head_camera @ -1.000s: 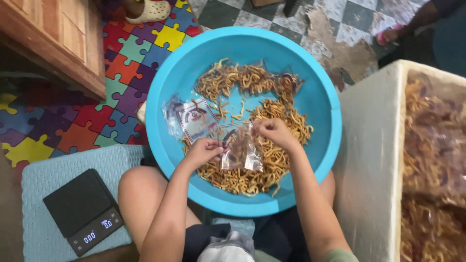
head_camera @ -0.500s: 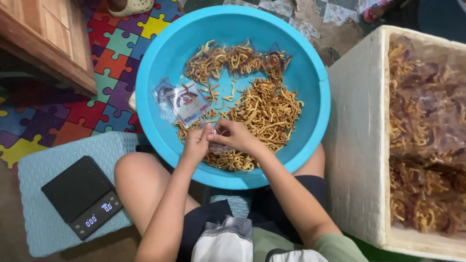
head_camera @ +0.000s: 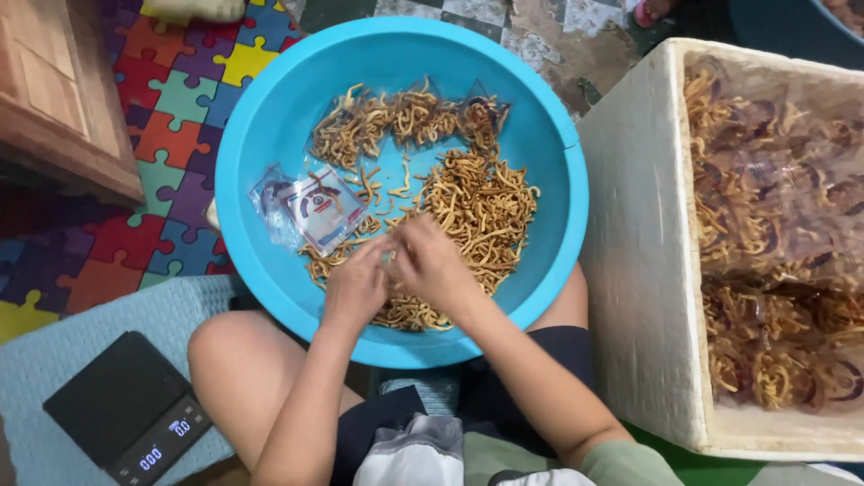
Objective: The person scoops dried noodles from a blue basin and places them into small clear plastic bags. The filled bags are set aside in the basin while the person continues to fill additional bags by hand.
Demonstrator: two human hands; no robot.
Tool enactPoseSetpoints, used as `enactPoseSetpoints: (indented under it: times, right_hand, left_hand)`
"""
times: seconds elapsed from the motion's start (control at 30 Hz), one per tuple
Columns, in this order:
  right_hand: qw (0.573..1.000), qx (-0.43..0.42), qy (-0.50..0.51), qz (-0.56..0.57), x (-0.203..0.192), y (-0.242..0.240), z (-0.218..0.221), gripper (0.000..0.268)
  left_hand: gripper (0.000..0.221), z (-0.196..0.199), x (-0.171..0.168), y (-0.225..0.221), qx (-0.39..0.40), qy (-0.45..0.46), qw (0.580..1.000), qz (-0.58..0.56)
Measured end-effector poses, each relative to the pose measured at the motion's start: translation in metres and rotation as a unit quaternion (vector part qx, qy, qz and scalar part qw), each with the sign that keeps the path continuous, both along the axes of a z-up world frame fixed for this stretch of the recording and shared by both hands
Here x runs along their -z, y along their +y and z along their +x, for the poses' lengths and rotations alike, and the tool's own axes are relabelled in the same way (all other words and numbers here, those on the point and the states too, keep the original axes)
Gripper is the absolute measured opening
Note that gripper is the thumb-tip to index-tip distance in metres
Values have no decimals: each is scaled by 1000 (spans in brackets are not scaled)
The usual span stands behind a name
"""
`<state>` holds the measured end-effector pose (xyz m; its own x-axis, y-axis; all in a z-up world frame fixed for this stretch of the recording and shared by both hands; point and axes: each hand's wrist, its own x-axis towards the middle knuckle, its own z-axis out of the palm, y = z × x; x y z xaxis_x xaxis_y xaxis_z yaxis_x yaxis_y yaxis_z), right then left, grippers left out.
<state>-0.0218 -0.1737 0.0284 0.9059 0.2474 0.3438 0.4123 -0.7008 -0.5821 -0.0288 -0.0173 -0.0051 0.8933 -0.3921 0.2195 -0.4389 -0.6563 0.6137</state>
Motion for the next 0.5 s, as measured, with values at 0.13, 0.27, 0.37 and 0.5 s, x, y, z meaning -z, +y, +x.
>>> enactPoseSetpoints:
  times: [0.13,0.27,0.37,0.5]
  right_hand:
    - [979,-74,177,-65,50,18,13,13]
    - [909,44,354,-216,117,29,39,76]
    - [929,-78,296,-210,103,19,20,63]
    - [926,-266,191,-189,4,-2,14,48]
  left_hand:
    - [44,1,2,-4,-7,-19,998,-66]
    - [61,-14,-10,-17,72,-90,993,38]
    - [66,-10,-26,-13,55,-31,995,79]
    - [62,12,-36,9,-1,-4,999,40]
